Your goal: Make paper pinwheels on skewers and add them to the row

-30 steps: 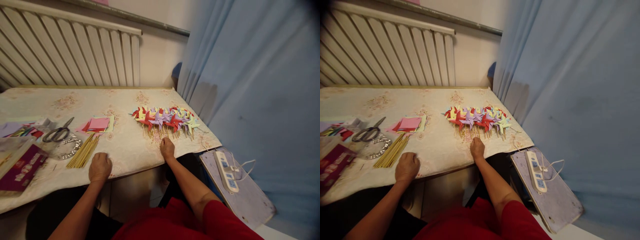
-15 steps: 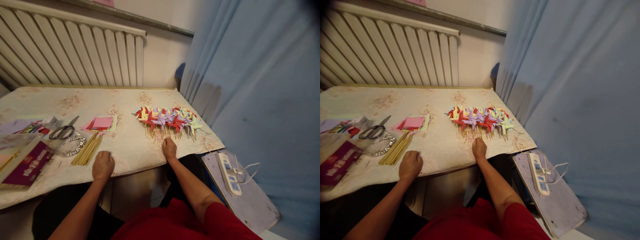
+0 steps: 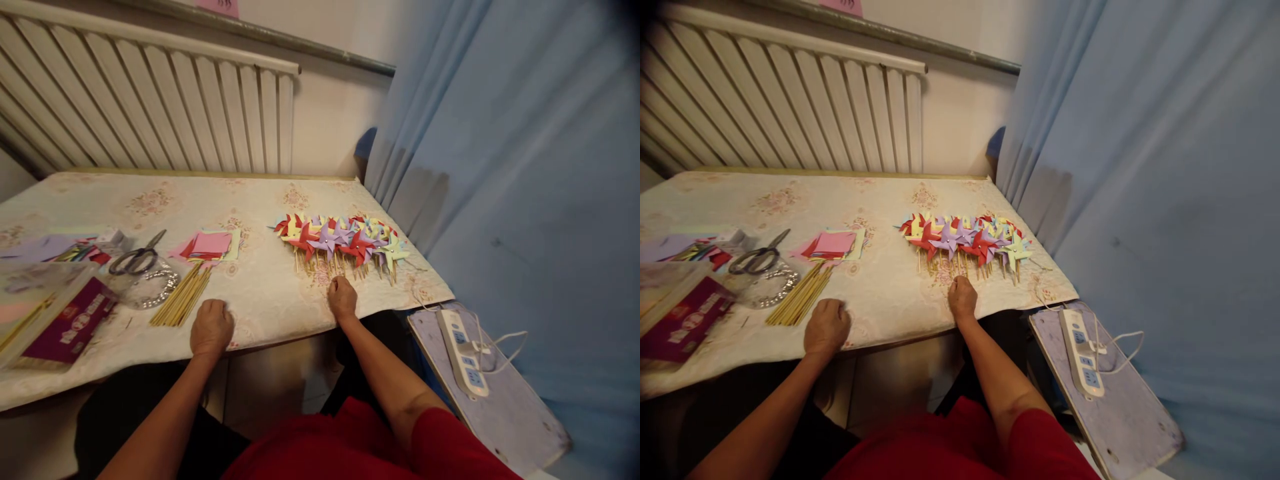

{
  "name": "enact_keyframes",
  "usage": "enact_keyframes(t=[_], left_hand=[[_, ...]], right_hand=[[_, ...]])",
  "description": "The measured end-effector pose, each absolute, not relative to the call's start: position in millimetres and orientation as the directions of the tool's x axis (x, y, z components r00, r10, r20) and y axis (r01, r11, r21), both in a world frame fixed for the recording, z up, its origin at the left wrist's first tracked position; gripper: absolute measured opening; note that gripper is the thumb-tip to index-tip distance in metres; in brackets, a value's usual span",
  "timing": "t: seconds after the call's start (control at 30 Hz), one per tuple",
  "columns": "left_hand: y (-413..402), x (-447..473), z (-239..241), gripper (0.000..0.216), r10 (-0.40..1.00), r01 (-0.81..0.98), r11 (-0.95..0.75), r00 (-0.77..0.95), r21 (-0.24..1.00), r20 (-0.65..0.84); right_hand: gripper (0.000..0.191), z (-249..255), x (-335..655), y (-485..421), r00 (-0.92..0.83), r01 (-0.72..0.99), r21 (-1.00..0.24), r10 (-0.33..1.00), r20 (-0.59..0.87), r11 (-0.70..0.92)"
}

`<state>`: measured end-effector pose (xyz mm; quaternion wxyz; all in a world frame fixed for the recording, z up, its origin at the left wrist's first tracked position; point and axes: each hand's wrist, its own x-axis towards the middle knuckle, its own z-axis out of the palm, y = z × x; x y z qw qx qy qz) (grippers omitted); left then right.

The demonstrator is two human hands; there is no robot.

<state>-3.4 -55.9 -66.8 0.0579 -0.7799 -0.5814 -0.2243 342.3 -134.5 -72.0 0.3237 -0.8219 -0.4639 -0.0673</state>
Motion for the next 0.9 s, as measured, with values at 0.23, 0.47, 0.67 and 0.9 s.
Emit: enact_keyframes(t=[0.23, 0.47, 0.67, 0.9], left_hand=[[-56.6, -3.2, -65.0, 0.017, 0.884, 0.94, -0.31, 0.23, 0.144, 0.408], [-57.5, -3.0, -65.2, 0.017, 0.888, 0.945, -0.301, 0.228, 0.13, 0.398], [-58.5, -2.8, -63.9, 0.017, 0.892, 0.948, -0.295, 0.23, 0.117, 0.389], [-59.8, -2.7, -62.5, 0.016, 0.898, 0.949, -0.29, 0.226, 0.122, 0.378]], right_hand=[[0.018, -73.9, 342.7, -134.6, 0.558, 0.805, -0.479, 0.721, 0.411, -0.35], [0.017, -71.5, 341.4, -135.1, 0.568, 0.797, -0.488, 0.719, 0.401, -0.356], [0.019, -71.3, 341.3, -135.8, 0.566, 0.796, -0.49, 0.725, 0.393, -0.356], [0.02, -71.6, 340.5, -136.1, 0.563, 0.799, -0.493, 0.716, 0.412, -0.344]])
